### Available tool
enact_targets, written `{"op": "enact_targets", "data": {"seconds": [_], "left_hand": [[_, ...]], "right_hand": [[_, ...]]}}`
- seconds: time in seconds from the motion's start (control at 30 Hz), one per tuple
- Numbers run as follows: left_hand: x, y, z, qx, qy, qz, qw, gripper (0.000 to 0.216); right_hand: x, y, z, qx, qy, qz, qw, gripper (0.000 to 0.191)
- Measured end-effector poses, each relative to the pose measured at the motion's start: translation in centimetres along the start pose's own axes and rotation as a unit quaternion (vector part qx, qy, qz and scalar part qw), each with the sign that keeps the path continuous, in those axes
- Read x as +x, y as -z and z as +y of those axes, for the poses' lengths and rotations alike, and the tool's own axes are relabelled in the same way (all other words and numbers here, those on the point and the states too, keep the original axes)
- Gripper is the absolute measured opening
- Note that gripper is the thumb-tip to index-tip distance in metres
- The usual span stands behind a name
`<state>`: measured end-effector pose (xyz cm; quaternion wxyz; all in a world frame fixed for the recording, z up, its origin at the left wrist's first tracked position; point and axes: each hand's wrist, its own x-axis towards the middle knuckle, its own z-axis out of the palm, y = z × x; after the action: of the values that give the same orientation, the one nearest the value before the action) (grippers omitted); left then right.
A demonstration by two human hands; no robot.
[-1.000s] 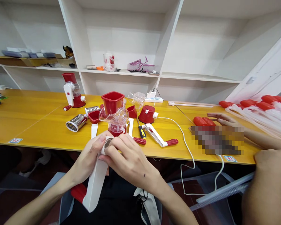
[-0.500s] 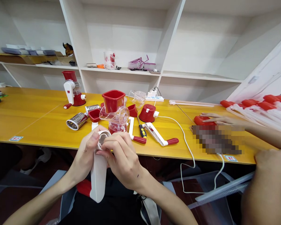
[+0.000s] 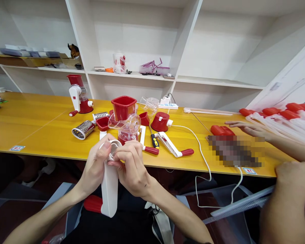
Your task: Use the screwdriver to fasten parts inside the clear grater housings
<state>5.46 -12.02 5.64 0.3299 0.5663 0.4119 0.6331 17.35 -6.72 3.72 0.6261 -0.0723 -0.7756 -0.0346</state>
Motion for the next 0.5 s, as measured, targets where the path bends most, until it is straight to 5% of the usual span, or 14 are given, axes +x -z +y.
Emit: {"op": "enact_targets", "data": {"seconds": [0.5], "left_hand": [[-0.3,0.0,0.7,0.004,-0.014,0.014,1.000,0.044]], "right_hand": [[0.8,0.8,-0.9,0.012,-0.036,-0.009,0.999,0.010]]}}
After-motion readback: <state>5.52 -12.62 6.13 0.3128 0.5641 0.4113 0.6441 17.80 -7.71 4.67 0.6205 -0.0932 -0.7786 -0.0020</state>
